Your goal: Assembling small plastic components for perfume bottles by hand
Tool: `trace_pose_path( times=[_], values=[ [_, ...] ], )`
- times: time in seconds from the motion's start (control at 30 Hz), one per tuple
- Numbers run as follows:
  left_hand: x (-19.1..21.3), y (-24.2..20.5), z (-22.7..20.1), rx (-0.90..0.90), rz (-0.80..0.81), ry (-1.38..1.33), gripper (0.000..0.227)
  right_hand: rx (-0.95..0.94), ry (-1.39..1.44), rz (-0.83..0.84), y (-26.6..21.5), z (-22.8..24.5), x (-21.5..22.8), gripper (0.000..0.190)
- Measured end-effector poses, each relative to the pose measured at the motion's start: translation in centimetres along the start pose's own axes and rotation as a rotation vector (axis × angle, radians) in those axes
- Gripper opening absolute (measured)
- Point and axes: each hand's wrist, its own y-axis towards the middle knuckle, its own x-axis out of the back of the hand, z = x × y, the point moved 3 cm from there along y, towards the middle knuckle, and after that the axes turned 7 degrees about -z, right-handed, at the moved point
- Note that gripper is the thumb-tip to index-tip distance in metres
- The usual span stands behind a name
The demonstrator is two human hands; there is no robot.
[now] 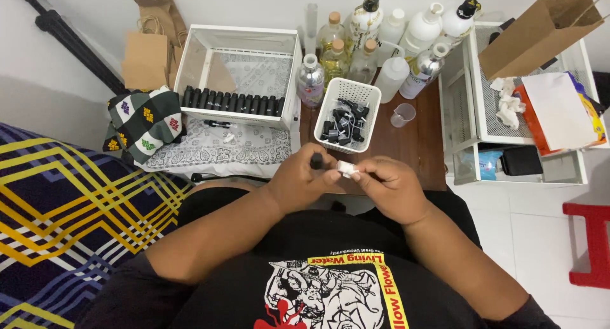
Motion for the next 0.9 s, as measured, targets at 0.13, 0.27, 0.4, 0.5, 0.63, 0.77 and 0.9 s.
trace_pose_path(
  times=[0.13,0.27,0.4,0.5,0.63,0.77,0.9],
  values=[
    [0.7,0.2,-1.2,-0.006,-0.053,0.009,0.032,0.057,-0.059,-0.011,-0.2,0.5,-0.9,0.005],
    [1.2,0.3,-3.0,-0.269,-0.014,0.107,0.023,-0.123,0.119,0.025,-1.2,-0.9,-1.8,0.004],
    [0.6,-0.3,-1.9,-0.078,0.000,-0.044,0.037,-0.129,0.031,0.082,-0.7,-0.6,-2.0,0.006],
    [0.5,0.1,-0.8,-0.074,-0.035,-0.011,0.031,-0.106,-0.014,0.117,-0.3,-0.8,-2.3,0.003],
    [0.3,0.7,-1.6,-0.231,0.032,0.129,0.028,-0.290,0.211,0.125,-1.8,-7.0,-3.7,0.006],
    [-1.0,0.7,-1.0,-0.449,0.085,0.294,0.017,-0.780,1.003,0.089,-3.6,-13.0,-6.1,0.007],
    [-1.3,0.9,-0.2,-0.512,0.035,0.338,0.014,-0.830,1.168,0.124,-3.3,-14.6,-6.4,0.009]
  ],
)
